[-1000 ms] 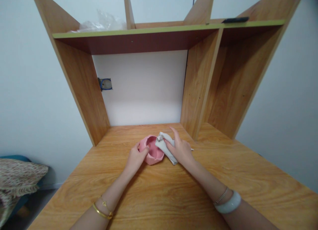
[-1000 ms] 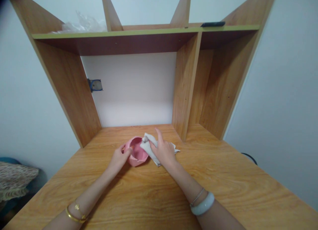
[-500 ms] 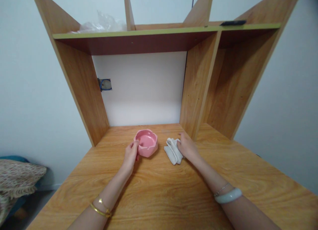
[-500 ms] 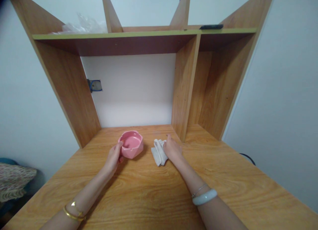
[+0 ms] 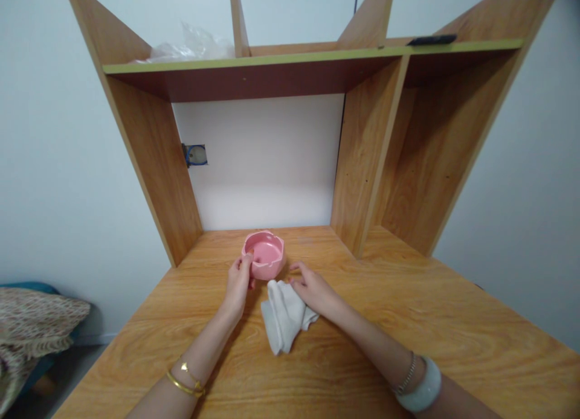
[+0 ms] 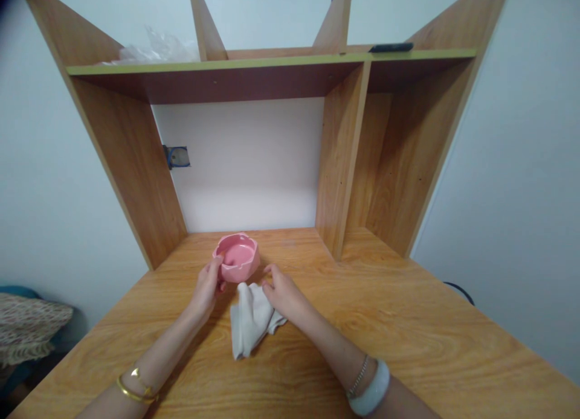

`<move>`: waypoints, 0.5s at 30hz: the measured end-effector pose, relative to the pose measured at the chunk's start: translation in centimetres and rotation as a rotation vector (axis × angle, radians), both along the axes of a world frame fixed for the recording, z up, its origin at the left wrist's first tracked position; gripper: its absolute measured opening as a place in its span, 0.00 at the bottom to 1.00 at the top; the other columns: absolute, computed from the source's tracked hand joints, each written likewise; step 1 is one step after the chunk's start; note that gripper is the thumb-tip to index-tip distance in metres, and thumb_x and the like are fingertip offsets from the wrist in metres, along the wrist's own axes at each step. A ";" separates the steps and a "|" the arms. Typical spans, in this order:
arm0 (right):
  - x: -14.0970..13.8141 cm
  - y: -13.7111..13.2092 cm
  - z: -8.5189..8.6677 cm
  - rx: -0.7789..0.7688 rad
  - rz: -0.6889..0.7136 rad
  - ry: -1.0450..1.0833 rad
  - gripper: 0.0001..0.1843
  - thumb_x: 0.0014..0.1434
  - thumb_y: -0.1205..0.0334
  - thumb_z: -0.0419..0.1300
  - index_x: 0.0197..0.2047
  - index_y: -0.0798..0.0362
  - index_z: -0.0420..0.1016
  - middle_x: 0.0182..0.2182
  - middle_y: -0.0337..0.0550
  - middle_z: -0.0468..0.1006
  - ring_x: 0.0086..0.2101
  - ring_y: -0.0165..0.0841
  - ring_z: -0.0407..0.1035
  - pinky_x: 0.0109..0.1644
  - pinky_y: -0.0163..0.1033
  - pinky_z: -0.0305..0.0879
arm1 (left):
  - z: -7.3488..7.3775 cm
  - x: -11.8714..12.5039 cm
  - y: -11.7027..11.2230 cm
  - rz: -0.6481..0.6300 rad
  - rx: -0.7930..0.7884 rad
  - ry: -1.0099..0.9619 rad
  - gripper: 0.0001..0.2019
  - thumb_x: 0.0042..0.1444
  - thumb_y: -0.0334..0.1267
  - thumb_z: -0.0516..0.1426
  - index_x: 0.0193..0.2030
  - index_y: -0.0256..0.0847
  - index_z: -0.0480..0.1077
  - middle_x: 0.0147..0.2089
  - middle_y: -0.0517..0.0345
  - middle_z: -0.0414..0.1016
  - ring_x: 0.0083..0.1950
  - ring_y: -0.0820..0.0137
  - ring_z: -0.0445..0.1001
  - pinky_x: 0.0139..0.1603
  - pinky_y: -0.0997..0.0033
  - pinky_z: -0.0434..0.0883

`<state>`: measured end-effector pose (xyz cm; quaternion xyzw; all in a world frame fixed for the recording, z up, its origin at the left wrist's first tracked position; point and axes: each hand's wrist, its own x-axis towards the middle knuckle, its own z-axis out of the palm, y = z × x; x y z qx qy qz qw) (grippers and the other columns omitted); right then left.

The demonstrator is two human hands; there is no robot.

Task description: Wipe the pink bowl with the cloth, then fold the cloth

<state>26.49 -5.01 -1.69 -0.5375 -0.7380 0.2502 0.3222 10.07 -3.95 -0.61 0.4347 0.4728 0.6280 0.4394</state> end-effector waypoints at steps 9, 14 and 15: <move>0.0 0.1 0.6 0.094 -0.035 0.310 0.19 0.60 0.55 0.41 0.51 0.56 0.53 0.15 0.28 0.59 0.16 0.27 0.59 0.19 0.31 0.54 | -0.3 0.5 0.0 -0.062 0.011 -0.040 0.20 0.42 0.56 0.55 0.26 0.38 0.58 0.12 0.72 0.57 0.10 0.82 0.55 0.11 0.83 0.53; 0.3 0.4 1.0 0.030 -0.047 0.379 0.26 0.57 0.52 0.45 0.55 0.57 0.49 0.13 0.26 0.61 0.12 0.26 0.57 0.16 0.29 0.54 | -0.4 1.0 -0.3 -0.143 -0.019 0.003 0.24 0.41 0.55 0.57 0.35 0.37 0.58 0.13 0.71 0.61 0.10 0.79 0.59 0.11 0.82 0.57; 0.3 0.4 1.1 0.017 -0.045 0.378 0.25 0.57 0.53 0.46 0.55 0.57 0.51 0.12 0.26 0.61 0.12 0.25 0.57 0.15 0.29 0.53 | -0.4 1.1 -0.4 -0.161 -0.025 0.017 0.24 0.42 0.55 0.57 0.37 0.37 0.58 0.13 0.71 0.62 0.10 0.79 0.59 0.11 0.81 0.57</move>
